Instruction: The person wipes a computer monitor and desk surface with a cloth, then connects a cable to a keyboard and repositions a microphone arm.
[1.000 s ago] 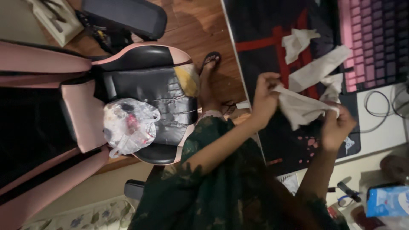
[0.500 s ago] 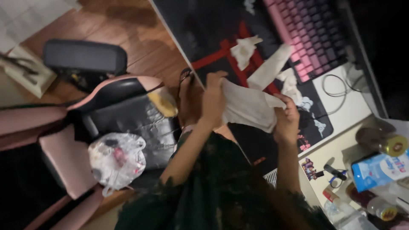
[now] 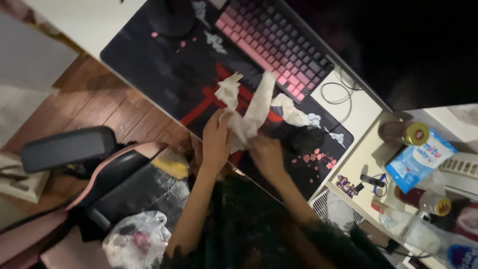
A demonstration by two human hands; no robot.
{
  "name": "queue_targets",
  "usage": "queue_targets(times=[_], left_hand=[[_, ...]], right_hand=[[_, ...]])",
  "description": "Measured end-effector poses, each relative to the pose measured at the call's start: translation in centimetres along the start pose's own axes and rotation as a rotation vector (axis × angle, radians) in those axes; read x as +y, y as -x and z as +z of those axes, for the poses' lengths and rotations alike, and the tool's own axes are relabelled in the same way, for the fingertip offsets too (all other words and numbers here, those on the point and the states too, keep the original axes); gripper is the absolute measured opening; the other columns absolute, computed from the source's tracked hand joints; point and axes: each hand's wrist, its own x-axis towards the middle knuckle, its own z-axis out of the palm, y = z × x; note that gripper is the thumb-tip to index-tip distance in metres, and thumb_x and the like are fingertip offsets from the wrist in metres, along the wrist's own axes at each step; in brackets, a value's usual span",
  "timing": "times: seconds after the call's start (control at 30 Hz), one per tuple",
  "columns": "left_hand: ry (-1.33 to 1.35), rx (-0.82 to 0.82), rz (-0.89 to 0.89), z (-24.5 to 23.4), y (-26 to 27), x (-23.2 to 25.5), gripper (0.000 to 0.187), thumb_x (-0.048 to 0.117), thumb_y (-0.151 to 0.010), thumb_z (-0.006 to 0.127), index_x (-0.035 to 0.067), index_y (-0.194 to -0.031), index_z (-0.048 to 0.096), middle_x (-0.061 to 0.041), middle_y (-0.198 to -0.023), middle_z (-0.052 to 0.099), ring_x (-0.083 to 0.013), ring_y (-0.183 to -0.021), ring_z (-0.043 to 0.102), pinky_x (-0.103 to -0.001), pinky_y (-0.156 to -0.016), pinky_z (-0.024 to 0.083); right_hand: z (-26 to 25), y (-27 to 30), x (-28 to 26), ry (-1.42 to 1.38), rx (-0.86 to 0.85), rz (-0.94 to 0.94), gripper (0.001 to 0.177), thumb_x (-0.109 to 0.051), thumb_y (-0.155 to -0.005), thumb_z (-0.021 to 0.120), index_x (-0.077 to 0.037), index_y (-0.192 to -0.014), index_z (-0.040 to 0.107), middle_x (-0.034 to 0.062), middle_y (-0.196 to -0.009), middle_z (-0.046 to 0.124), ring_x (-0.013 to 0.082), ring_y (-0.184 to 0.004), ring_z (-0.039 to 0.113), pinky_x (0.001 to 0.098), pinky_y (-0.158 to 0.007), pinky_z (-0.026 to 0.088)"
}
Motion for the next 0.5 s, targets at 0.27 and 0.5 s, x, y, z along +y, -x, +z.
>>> queue_targets(times=[0.27,0.5], left_hand=[[-0.251,-0.161,0.001,2.2,0.7,-2.5,0.021,0.014,-0.090,0.072,0.009,-0.110,0.068,-0.011,-0.113,0.067,-0.0346,-0.107,0.064,-0.050,-0.095,0.050],[0.035,0.145,-0.045,-2.9,-4.9,-1.7,0.026,0.008,-0.097,0.067,0.001,-0.122,0.060,-0.023,-0.130,0.055,-0.0445,-0.124,0.053,-0.052,-0.106,0.043]], right_hand=[[-2.2,-3.2,2.4,-0.374,0.283,0.341,0.029,-0.014,-0.091,0.077,-0.007,-0.117,0.067,0.0127,-0.097,0.071,0.0253,-0.076,0.070,0.0376,-0.069,0.055],[2.3,-4.9,4.8,-0.560,0.224,0.379,0.052,-0.004,-0.089,0.068,-0.005,-0.137,0.050,0.0161,-0.098,0.061,0.0345,-0.084,0.063,0.0414,-0.073,0.053]])
